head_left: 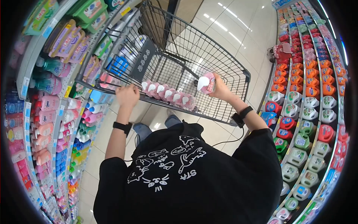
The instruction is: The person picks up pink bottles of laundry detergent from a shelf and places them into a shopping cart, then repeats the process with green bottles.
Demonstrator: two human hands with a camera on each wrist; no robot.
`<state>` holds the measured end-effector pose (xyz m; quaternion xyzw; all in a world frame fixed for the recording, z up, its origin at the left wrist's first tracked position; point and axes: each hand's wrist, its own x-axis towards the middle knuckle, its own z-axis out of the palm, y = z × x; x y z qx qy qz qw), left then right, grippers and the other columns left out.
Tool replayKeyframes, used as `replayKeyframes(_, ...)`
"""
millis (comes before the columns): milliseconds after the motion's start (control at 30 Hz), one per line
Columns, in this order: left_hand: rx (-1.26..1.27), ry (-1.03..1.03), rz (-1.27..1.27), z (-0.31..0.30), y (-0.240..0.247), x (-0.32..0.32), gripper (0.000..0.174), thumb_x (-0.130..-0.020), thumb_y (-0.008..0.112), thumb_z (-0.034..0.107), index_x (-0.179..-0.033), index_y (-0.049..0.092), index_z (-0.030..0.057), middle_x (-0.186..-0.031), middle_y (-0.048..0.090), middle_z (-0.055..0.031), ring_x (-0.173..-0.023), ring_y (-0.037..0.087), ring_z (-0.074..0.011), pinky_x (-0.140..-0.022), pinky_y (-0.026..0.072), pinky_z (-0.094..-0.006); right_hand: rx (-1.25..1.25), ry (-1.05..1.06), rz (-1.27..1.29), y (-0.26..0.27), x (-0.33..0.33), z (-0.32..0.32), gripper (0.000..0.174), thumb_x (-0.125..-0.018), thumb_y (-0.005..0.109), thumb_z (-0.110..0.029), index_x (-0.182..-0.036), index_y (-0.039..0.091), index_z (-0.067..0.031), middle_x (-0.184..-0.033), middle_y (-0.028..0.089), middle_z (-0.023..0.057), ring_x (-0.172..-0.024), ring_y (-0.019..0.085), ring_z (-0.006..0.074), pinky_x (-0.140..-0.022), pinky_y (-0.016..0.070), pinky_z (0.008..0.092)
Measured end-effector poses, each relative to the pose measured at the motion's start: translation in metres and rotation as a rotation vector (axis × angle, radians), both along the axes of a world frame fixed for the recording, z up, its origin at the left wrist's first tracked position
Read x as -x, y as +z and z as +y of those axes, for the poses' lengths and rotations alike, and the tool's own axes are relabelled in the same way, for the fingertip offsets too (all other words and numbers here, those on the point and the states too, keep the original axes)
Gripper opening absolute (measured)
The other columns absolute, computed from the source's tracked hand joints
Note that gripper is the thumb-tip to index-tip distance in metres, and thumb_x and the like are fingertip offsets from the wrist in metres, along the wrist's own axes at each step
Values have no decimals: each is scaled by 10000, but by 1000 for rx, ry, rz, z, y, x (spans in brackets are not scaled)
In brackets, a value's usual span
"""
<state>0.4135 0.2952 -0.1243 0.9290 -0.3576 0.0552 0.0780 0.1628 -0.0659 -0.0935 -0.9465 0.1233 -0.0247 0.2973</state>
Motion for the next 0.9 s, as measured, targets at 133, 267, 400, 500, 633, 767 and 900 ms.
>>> replayKeyframes(133,-131,85,95,-7,4,-2,253,-824,581,311,-753,680,89,-666,658,-112,-713,637,-285,-784,400,-407,-53,125,228,-74,30,-35,929,-608,835,-192,-1351,308,-6,-1250,471,241,-1173,476,410,-1003,406,429)
replayKeyframes(267,-172,116,85,-12,6,-1,218,-805,589,275,-730,677,90,-652,651,-123,-710,627,-286,-787,387,-420,-147,244,366,-173,52,-45,942,-598,840,-196,-1351,307,-7,-1276,459,240,-1204,456,404,-1014,397,422)
replayKeyframes(400,-195,134,98,-14,7,1,193,-813,570,235,-736,676,93,-663,654,-115,-711,614,-281,-805,375,-417,-254,294,345,-234,67,-18,944,-607,849,-199,-1356,304,-17,-1312,437,243,-1247,421,399,-1046,371,412)
replayKeyframes(500,-185,102,67,-14,10,1,170,-824,562,210,-743,664,100,-658,647,-65,-690,605,-254,-785,378,-401,-338,257,341,-254,66,-5,938,-605,851,-197,-1352,313,-15,-1312,439,239,-1249,421,398,-1048,368,408)
replayKeyframes(633,-186,84,59,-18,13,1,152,-828,560,206,-753,654,112,-666,646,-43,-679,600,-239,-767,381,-386,-334,184,305,-284,85,-1,918,-613,851,-185,-1346,328,-5,-1293,459,225,-1211,458,401,-1021,393,397)
replayKeyframes(767,-217,87,65,-16,11,-1,138,-835,578,210,-796,679,125,-663,640,-46,-688,604,-238,-779,398,-383,-228,266,337,-295,88,-10,952,-613,856,-190,-1355,294,12,-1340,422,237,-1231,450,400,-1028,400,407)
replayKeyframes(900,-220,92,65,-15,10,0,143,-836,580,218,-801,680,122,-667,641,-57,-683,603,-244,-777,398,-384,-171,217,498,-286,80,-6,975,-592,855,-162,-1369,286,-11,-1358,407,207,-1227,454,388,-1033,405,393)
